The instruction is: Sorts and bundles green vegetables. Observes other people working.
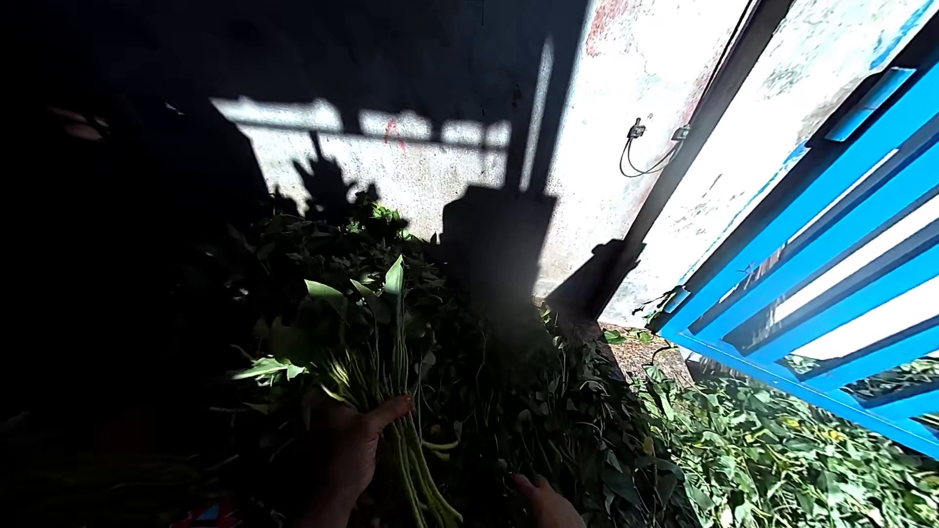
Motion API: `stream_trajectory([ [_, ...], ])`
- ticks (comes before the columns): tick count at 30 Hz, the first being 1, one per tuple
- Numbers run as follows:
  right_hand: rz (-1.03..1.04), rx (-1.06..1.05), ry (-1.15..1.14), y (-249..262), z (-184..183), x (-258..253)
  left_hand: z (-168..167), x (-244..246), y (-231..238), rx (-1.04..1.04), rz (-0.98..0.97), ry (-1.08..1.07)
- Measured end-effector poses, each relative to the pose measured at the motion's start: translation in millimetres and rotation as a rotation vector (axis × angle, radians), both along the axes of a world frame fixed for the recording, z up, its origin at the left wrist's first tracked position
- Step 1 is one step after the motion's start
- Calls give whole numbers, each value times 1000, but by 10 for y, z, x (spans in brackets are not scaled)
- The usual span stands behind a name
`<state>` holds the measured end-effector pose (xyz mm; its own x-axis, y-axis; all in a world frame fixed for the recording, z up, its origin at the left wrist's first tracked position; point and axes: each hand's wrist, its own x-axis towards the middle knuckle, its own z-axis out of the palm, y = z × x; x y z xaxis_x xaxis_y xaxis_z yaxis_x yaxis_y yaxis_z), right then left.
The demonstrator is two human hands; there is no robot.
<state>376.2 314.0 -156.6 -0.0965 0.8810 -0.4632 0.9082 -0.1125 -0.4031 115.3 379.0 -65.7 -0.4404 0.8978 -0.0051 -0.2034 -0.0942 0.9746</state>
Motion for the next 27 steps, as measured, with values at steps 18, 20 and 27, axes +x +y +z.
stream_trajectory([
  [18, -58, 1154, 533, 836, 1068, -388, 19, 91, -226, -82, -467, 15],
  [20, 19, 1084, 431, 791, 1074, -336, 13, 89, -219, -93, -469, 24],
  [27, 143, 1013, 206, 856, 1052, -213, 20, 102, -197, -144, -544, 99],
])
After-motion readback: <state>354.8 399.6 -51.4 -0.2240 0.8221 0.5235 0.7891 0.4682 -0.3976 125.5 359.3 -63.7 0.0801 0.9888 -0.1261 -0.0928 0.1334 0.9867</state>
